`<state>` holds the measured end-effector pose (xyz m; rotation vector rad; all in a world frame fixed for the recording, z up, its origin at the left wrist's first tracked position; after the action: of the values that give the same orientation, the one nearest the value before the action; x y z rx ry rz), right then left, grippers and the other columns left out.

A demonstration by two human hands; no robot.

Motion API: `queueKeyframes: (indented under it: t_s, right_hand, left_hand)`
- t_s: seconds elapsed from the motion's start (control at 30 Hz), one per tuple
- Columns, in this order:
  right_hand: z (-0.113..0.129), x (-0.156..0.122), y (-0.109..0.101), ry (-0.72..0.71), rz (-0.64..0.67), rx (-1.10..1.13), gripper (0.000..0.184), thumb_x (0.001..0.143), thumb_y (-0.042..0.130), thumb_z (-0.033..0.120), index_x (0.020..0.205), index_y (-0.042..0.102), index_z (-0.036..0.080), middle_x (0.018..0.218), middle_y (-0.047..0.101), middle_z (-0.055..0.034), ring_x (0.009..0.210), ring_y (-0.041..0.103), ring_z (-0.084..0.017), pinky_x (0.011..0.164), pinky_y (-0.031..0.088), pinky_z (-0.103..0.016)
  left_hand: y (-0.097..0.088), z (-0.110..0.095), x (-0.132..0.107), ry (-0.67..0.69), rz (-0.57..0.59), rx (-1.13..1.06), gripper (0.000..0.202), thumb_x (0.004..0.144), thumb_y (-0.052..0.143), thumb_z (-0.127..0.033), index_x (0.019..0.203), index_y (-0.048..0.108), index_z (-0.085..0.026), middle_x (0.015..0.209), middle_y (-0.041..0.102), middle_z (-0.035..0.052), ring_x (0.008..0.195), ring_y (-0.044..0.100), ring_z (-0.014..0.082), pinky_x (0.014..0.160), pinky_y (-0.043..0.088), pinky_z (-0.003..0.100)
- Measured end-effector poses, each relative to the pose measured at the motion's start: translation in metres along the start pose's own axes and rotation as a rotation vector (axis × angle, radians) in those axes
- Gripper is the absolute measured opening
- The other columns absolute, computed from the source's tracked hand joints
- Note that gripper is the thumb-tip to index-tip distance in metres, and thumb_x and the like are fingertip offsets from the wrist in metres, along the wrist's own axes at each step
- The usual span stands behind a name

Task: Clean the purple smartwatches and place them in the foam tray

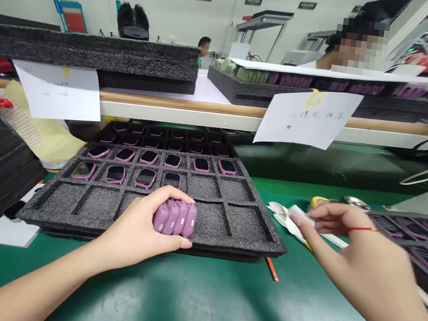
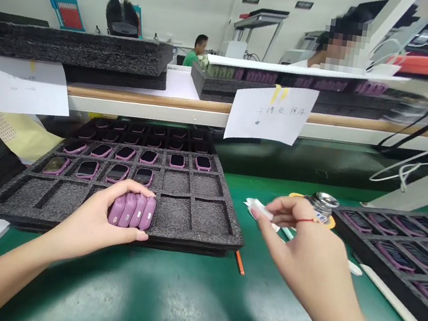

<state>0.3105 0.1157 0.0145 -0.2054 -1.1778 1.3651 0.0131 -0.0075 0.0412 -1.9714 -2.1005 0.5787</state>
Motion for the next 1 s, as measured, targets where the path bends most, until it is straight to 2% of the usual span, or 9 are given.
queueKeyframes:
  t_s: [0.1,0.2,0.4,0.57,0.63,0.7,0.77,0.87,1.0]
  right_hand:
    - [-0.040,-0.013,0.014,0.051,0.179,-0.013,0.047,0.083,0.054,0.073,0.078,0.054,0.026,0.062,0.069,-0.0065,0.054,0.068,-0.027,0.047,0.050,-0.036]
    - [-0.053,-0.023,0.024,0.044,0.294,-0.033,0.042,0.088,0.054,0.062,0.070,0.059,0.025,0.065,0.070,-0.0037,0.060,0.070,-0.025,0.055,0.054,-0.035]
    - [-0.080,0.000,0.027,0.107,0.150,-0.177,0.033,0.091,0.050,0.044,0.092,0.069,0.018,0.086,0.074,-0.0122,0.074,0.069,-0.027,0.069,0.053,-0.040]
    - [-0.091,0.029,0.035,-0.009,0.049,-0.191,0.030,0.080,0.067,0.043,0.061,0.058,0.022,0.060,0.060,-0.0057,0.058,0.060,-0.023,0.059,0.050,-0.037]
    - [-0.075,0.036,0.030,-0.081,-0.007,-0.154,0.036,0.083,0.065,0.042,0.055,0.050,0.026,0.057,0.057,-0.0065,0.056,0.059,-0.024,0.054,0.046,-0.036]
    - [-0.046,0.038,0.021,-0.148,-0.055,-0.100,0.033,0.087,0.061,0.037,0.058,0.047,0.026,0.069,0.066,-0.0104,0.063,0.064,-0.026,0.052,0.045,-0.034]
    - [-0.007,0.035,0.013,-0.204,-0.060,-0.035,0.025,0.088,0.061,0.028,0.068,0.047,0.026,0.089,0.074,-0.0099,0.065,0.067,-0.023,0.050,0.045,-0.030]
    - [0.060,0.019,0.012,-0.310,0.022,0.068,0.015,0.090,0.063,0.025,0.080,0.051,0.026,0.077,0.073,-0.0011,0.063,0.068,-0.019,0.052,0.049,-0.026]
    - [0.129,-0.008,0.026,-0.688,0.078,0.245,0.008,0.097,0.058,0.017,0.090,0.058,0.021,0.080,0.070,-0.0023,0.071,0.066,-0.018,0.066,0.052,-0.029]
  left_hand:
    - [0.000,0.000,0.000,0.004,-0.004,0.027,0.047,0.069,0.084,-0.029,0.111,0.062,-0.032,0.089,0.067,-0.0050,0.080,0.060,0.0179,0.077,0.048,0.030]
    - [-0.001,0.000,0.001,0.007,-0.025,0.066,0.047,0.069,0.083,-0.032,0.112,0.062,-0.032,0.093,0.068,-0.0039,0.082,0.061,0.0194,0.078,0.049,0.032]
    - [-0.002,-0.001,0.003,0.020,-0.022,0.065,0.048,0.069,0.083,-0.033,0.112,0.062,-0.031,0.095,0.068,-0.0031,0.083,0.063,0.0202,0.079,0.050,0.032]
    - [-0.003,-0.002,0.000,0.024,-0.004,0.033,0.049,0.068,0.083,-0.028,0.112,0.062,-0.030,0.095,0.067,-0.0035,0.084,0.062,0.0188,0.080,0.049,0.031]
    - [-0.003,-0.001,0.000,0.030,0.007,0.007,0.049,0.068,0.084,-0.027,0.111,0.062,-0.029,0.095,0.066,-0.0038,0.085,0.062,0.0183,0.080,0.049,0.030]
    - [-0.003,-0.001,0.000,0.034,0.016,-0.012,0.048,0.068,0.084,-0.026,0.111,0.062,-0.029,0.094,0.066,-0.0041,0.084,0.061,0.0177,0.080,0.049,0.030]
    - [-0.003,-0.001,0.001,0.037,0.020,-0.026,0.048,0.068,0.084,-0.026,0.111,0.062,-0.029,0.093,0.066,-0.0043,0.084,0.061,0.0172,0.079,0.049,0.029]
    - [-0.002,-0.001,0.001,0.043,0.016,-0.024,0.049,0.068,0.085,-0.026,0.111,0.063,-0.028,0.094,0.067,-0.0037,0.083,0.062,0.0175,0.079,0.049,0.030]
    - [-0.001,0.000,0.001,0.091,0.001,-0.027,0.049,0.069,0.085,-0.028,0.112,0.062,-0.027,0.106,0.069,-0.0016,0.095,0.063,0.0192,0.085,0.048,0.030]
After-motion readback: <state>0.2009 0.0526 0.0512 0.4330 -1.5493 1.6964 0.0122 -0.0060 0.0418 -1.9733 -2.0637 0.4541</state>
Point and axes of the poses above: each hand's wrist, its own x-axis towards the middle knuckle, its own y-axis out of the palm, z = x × y, the point moved 2 cm from there along x, towards the middle knuckle
